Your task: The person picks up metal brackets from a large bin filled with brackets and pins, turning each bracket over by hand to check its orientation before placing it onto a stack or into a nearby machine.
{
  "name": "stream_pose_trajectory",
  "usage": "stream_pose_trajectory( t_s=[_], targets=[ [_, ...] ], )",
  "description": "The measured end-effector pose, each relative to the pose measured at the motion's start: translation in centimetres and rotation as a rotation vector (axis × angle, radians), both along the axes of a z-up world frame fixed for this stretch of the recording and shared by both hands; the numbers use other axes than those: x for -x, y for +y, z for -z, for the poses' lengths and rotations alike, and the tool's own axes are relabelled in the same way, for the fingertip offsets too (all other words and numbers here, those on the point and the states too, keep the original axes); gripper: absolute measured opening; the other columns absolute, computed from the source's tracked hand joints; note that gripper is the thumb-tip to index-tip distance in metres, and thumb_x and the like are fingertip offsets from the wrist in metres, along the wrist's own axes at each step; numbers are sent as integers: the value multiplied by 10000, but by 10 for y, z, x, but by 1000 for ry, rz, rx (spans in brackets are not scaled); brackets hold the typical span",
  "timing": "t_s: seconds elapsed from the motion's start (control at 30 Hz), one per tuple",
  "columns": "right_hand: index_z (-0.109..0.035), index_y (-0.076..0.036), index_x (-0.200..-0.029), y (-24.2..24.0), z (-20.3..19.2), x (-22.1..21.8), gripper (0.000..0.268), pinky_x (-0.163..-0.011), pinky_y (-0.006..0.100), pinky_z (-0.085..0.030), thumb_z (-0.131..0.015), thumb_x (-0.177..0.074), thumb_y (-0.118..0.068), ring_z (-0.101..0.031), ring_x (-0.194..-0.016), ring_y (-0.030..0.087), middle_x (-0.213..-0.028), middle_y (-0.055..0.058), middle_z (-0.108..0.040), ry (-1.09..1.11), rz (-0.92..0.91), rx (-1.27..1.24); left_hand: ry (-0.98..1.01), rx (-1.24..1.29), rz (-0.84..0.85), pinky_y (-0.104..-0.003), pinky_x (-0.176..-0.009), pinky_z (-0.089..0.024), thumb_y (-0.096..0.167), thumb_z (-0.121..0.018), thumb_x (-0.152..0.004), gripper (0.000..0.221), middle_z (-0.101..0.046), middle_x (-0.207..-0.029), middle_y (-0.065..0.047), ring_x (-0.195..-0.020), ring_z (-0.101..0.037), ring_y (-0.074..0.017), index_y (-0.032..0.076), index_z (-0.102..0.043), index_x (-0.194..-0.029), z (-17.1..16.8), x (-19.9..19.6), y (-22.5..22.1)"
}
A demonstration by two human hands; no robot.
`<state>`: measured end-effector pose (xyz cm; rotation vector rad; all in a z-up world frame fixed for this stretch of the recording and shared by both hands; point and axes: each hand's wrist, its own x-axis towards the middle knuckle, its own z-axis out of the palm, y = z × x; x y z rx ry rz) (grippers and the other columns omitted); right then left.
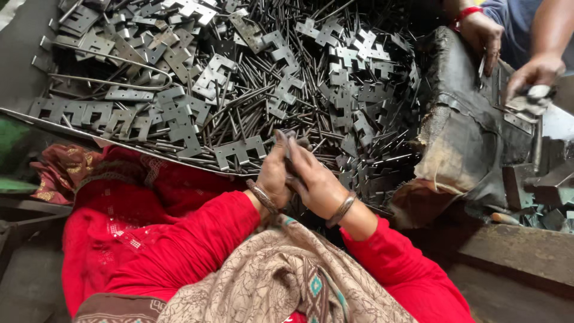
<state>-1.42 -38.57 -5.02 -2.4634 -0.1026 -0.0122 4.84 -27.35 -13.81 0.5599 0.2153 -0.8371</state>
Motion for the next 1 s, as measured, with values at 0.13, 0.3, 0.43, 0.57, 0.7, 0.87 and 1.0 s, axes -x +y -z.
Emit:
stream_pose_trajectory(
  t_s=[0.13, 0.3, 0.43, 0.57, 0.7, 0.87, 1.0],
  targets=[
    [-486, -56, -1519, -30, 1, -1, 632, -868, 380, -653, -514, -911, 117, -739, -1075, 247, -1377, 159, -668, 14, 247, -391, -480, -149, 207, -441, -897, -513, 461, -650, -997, 529, -631, -1207, -120, -1066, -613, -268, 76, -495, -1324, 0, -2, 5],
    [-612, 69, -1397, -161, -26, 30, 526, -867, 396, -627, -635, -875, 124, -723, -1016, 277, -1244, 186, -694, -107, 593, -935, -1418, -1450, 627, -404, -1046, -537, 417, -819, -914, 461, -585, -1383, -226, -1180, -667, -342, 21, -697, -1117, -19, -62, 72],
    [-530, 48, -1517, -296, -25, 71, 613, -898, 449, -624, -543, -905, 88, -706, -1078, 355, -1274, 248, -674, -369, 827, 247, -1575, -1471, 409, -470, -894, -550, 205, -914, -666, 565, -515, -1338, -260, -1023, -637, -430, -7, -637, -1111, -11, -68, 99],
    [-408, 56, -1582, -362, 11, 94, 780, -913, 521, -540, -594, -826, 12, -652, -1054, 501, -1279, 335, -620, -6, 917, 991, -1526, -1521, 408, -503, -817, -543, 194, -945, -598, 639, -526, -1280, -245, -1000, -629, -439, -32, -602, -1088, -7, -67, 88],
    [-509, 26, -1500, -339, 3, 72, 737, -873, 528, -524, -656, -784, -72, -643, -1036, 493, -1229, 337, -627, 47, 764, 1022, -1520, -1515, 366, -477, -812, -574, 103, -842, -737, 497, -643, -1154, -222, -944, -691, -395, 26, -601, -1165, -7, -66, 87],
    [-599, -70, -1400, -195, 4, -43, 525, -1142, 436, -549, -592, -900, 86, -650, -1276, 358, -1346, 190, -671, -381, 84, 621, -1560, -1490, 533, -472, -775, -587, 154, -779, -898, 211, -753, -946, -147, -878, -732, -346, 169, -699, -1093, 0, -70, 83],
    [-494, -219, -1562, -80, 35, -132, 847, -1184, 496, -352, -649, -788, 86, -436, -1448, 332, -1540, 154, -502, -81, -134, 794, -1068, -693, 74, -411, -777, -655, 125, -804, -858, 254, -771, -1032, -114, -895, -784, -257, 113, -697, -1088, -1, -93, 102]
  ],
)
